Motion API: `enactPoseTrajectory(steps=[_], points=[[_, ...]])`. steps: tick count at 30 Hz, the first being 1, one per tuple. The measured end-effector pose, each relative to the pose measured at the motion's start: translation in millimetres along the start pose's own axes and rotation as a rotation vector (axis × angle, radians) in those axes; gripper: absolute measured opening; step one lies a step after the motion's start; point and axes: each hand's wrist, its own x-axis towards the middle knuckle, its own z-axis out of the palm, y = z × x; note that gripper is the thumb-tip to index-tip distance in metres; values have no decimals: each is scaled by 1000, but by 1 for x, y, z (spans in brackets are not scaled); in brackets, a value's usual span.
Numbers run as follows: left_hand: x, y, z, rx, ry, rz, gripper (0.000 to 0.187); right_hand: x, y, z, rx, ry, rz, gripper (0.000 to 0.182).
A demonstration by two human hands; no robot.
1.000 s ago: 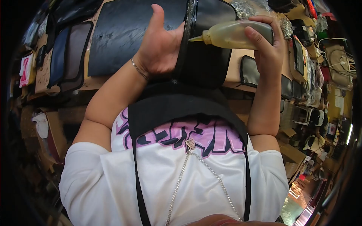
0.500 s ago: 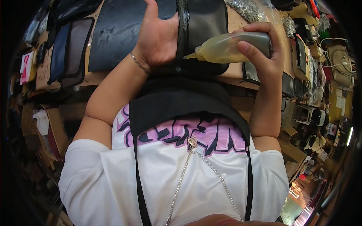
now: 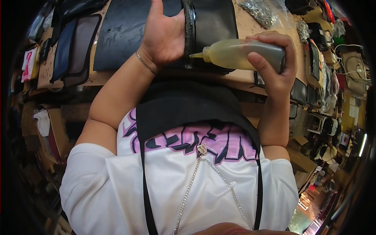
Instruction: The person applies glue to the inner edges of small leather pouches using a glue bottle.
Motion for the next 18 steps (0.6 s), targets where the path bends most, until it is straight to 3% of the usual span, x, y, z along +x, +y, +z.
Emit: enactPoseTrajectory(steps=[4,8,11,12,14,15,18], points=[[2,0,-4,0,5,1,123,-1,1,-1,-36,-69,-48,38],[5,-1,-2,-21,3,5,123,-2,2,1,-2,30,-48,37],[7,1,0,11,29,-4,122,0,9,-8,-101,-212,-70,37],[8,2,-1,32,45,-9,122,-1,9,-10,5,-160,-1,36],[9,9,-33,-27,-175,-21,116,-5,9,-16,219,-54,136,36],[11,12,-37,-58,-284,-27,114,-5,16,-21,290,20,128,36],[12,8,-38,-108,-307,-21,114,-4,24,-22,302,168,103,35]])
